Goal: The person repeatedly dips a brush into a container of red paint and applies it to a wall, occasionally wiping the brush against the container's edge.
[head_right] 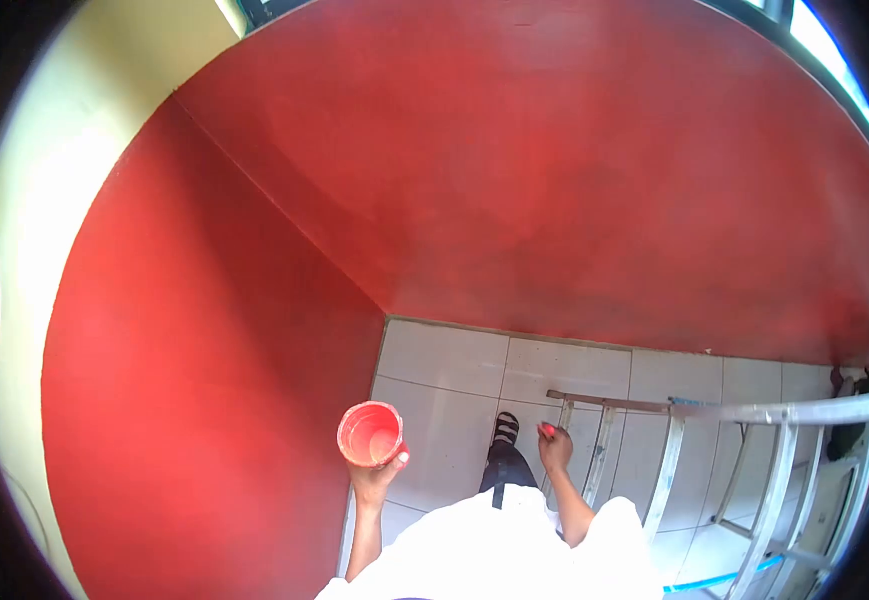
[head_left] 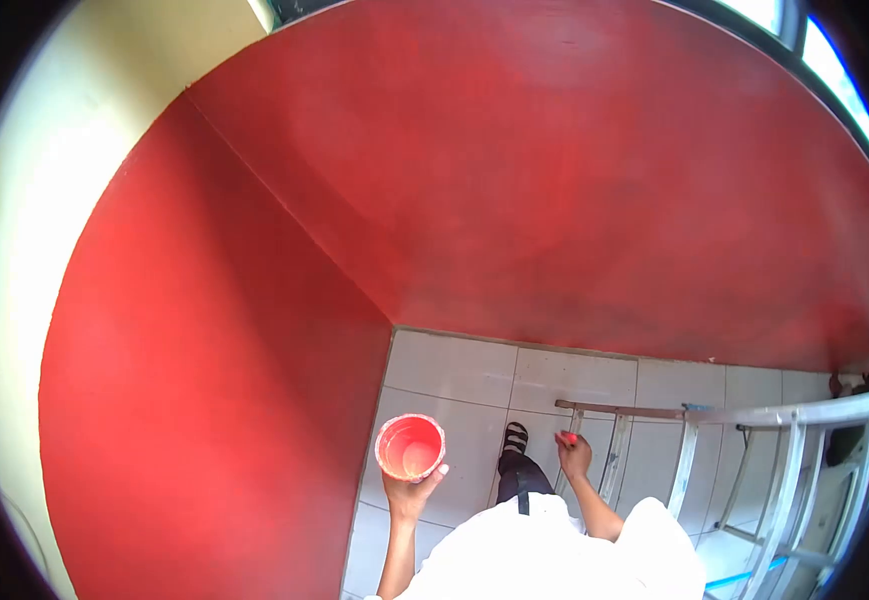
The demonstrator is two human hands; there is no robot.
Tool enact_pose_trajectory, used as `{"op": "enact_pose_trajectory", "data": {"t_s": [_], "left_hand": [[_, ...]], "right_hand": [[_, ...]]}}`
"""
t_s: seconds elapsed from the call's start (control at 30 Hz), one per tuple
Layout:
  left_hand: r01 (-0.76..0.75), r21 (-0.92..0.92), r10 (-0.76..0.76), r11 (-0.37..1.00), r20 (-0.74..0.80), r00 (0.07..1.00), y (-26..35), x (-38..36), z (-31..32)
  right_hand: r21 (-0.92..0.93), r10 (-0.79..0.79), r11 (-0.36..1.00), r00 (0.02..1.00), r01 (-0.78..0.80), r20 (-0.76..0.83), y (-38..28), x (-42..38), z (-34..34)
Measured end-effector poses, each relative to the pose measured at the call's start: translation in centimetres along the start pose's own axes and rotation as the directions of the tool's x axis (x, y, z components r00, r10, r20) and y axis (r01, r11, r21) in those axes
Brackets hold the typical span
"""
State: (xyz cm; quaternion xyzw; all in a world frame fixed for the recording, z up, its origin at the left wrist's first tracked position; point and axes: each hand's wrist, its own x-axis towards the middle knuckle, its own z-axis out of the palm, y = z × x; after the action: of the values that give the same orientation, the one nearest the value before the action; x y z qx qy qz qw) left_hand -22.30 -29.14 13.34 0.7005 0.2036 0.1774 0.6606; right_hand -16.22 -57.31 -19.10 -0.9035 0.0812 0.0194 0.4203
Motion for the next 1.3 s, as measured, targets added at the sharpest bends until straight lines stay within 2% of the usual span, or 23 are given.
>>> {"op": "enact_pose_trajectory", "data": {"t_s": [0.03,0.13,0.17,0.2,0.23,0.37,0.4,0.47,0.5,0.53,0.67,0.8,0.9,1.0,1.1,1.2,1.3], "left_hand": [[0.046,0.028,-0.047,0.999,0.047,0.998,0.0,-0.4,-0.7],[-0.049,0.099,0.044,0.994,0.053,0.998,0.8,-2.3,-1.9],[-0.024,0.065,0.015,0.998,0.128,0.992,0.1,-3.2,-2.9],[-0.031,0.066,0.022,0.997,0.133,0.991,0.0,-4.3,-3.6],[-0.076,0.065,0.067,0.995,0.133,0.989,-1.1,-9.9,-4.6],[-0.037,-0.013,0.039,0.999,0.178,0.983,-0.5,-17.7,-9.0],[-0.044,-0.02,0.047,0.999,0.174,0.984,-0.8,-19.3,-10.3],[-0.048,-0.03,0.052,0.998,0.171,0.984,-1.6,-21.9,-12.3],[0.015,-0.037,-0.007,0.999,0.209,0.978,-1.4,-23.2,-13.2],[0.016,-0.008,-0.014,1.0,0.2,0.98,-2.1,-24.4,-14.1],[-0.058,-0.061,0.068,0.996,0.179,0.982,-3.1,-27.5,-16.2],[-0.108,-0.099,0.123,0.989,0.156,0.98,-1.7,-29.7,-16.9],[-0.144,-0.084,0.152,0.986,0.1,0.983,-2.5,-31.1,-17.8],[-0.151,-0.118,0.158,0.981,0.053,0.986,-2.4,-31.9,-18.1],[-0.118,-0.169,0.125,0.978,0.029,0.992,-2.8,-32.8,-18.5],[-0.246,-0.124,0.248,0.961,0.002,0.969,-2.4,-33.4,-18.6],[-0.204,-0.094,0.209,0.975,0.05,0.977,-3.6,-33.7,-19.2]], "right_hand": [[0.014,0.059,0.998,0.998,-0.058,-0.029,0.6,-1.9,-0.8],[0.037,0.233,0.972,0.969,-0.231,-0.085,2.1,-7.1,-2.4],[0.035,0.294,0.956,0.952,-0.292,-0.089,2.7,-8.5,-2.6],[0.032,0.354,0.935,0.931,-0.352,-0.091,2.9,-9.8,-3.0],[-0.009,0.397,0.916,0.911,-0.4,-0.112,5.6,-13.4,-3.5],[0.244,0.33,0.925,0.933,-0.291,-0.141,6.6,-20.6,-5.4],[0.364,0.354,0.886,0.925,-0.287,-0.134,7.9,-21.7,-4.8],[0.525,0.348,0.815,0.932,-0.247,-0.101,6.4,-23.2,-5.9],[0.551,0.37,0.789,0.926,-0.271,-0.075,5.0,-24.1,-7.0],[0.58,0.394,0.759,0.918,-0.295,-0.05,2.7,-24.8,-8.3],[0.689,0.463,0.603,0.88,-0.402,0.108,-7.4,-26.8,-12.2],[0.735,0.325,0.545,0.909,-0.404,0.259,-13.0,-27.2,-13.6],[0.762,0.116,0.534,0.924,-0.367,0.363,-19.6,-29.1,-15.6],[0.794,-0.031,0.504,0.912,-0.34,0.41,-23.6,-30.2,-16.0],[0.842,-0.187,0.38,0.86,-0.382,0.475,-26.7,-31.8,-16.4],[0.835,-0.228,0.365,0.83,-0.412,0.509,-29.4,-33.9,-17.2],[0.827,-0.237,0.358,0.815,-0.433,0.529,-29.6,-34.3,-16.6]]}}
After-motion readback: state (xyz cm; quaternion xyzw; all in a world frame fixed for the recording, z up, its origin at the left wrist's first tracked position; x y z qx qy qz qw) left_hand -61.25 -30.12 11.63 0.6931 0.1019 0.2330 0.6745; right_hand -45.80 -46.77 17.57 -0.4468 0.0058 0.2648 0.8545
